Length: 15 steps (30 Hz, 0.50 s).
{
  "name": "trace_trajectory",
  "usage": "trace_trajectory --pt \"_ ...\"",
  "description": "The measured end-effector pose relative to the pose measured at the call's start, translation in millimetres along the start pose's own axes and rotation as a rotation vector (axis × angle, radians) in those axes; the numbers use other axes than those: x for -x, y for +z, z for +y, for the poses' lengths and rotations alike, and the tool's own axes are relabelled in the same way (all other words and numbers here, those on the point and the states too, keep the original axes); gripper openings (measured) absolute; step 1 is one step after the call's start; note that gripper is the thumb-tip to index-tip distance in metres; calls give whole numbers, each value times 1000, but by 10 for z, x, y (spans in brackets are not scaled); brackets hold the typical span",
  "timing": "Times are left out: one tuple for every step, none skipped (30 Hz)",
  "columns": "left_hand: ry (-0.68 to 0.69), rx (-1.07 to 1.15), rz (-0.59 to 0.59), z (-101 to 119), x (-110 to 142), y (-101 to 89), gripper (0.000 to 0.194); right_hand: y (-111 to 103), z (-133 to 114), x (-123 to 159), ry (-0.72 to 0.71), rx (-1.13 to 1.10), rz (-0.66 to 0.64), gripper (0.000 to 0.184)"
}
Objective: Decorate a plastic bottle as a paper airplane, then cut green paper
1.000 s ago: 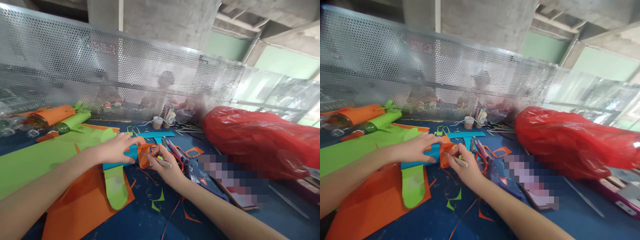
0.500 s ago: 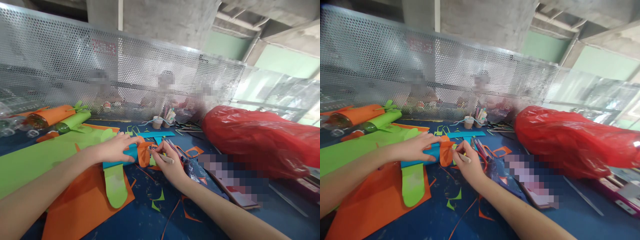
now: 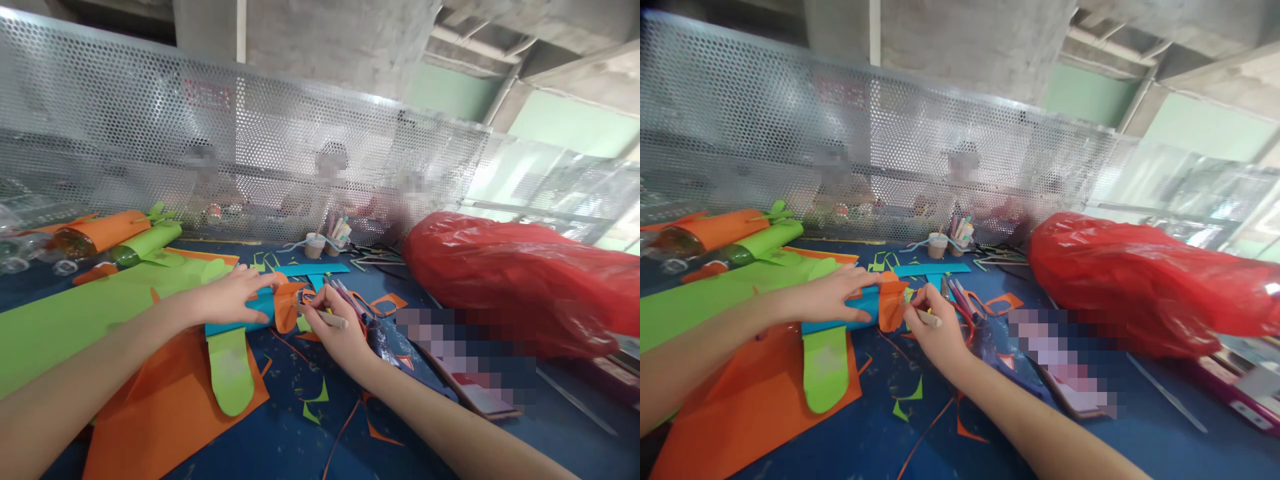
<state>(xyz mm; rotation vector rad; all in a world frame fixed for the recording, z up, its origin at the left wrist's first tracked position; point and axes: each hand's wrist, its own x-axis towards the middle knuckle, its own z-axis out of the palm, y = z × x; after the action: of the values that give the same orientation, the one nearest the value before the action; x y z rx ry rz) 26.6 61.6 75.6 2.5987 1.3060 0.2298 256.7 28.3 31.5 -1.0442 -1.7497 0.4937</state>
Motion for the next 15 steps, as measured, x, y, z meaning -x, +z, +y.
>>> trace_trajectory --pt "1 0 4 -6 -2 4 67 1 3 3 4 -8 -9 21" --pt "2 -3 7 -10 -5 6 67 4 7 5 9 -15 -12 21" --pt "4 -8 10 -13 -7 8 67 8 12 8 12 -18 -13 21" --pt "6 -14 10 -16 -8 9 66 12 16 10 14 -22 -12 21" --pt "9 -19 10 -17 -9 8 66 18 21 13 16 -27 -13 21" --pt "10 -21 9 -18 -10 7 67 24 26 17 18 -34 -19 21" --pt "10 -24 9 -18 -10 5 67 30 31 22 19 -43 -34 21" --pt "10 -26 9 -18 -10 3 67 36 34 29 19 -54 -52 20" --pt "9 -27 8 -18 -9 1 67 42 38 36 18 -63 -70 20" --pt "7 -26 5 -16 -8 -1 66 48 40 45 16 -67 -89 20" --pt "5 -24 2 -15 -7 -3 66 53 40 53 13 -64 -105 19" --pt "1 -21 0 -13 -6 -4 66 57 39 60 10 -58 -118 18" --pt "-1 -20 1 -11 -5 -4 67 60 37 67 8 -49 -132 18" --pt "-3 -18 2 -11 -4 -4 68 62 34 72 5 -42 -144 17" --pt "-4 -16 5 -12 -5 -3 68 63 31 75 2 -38 -154 17"
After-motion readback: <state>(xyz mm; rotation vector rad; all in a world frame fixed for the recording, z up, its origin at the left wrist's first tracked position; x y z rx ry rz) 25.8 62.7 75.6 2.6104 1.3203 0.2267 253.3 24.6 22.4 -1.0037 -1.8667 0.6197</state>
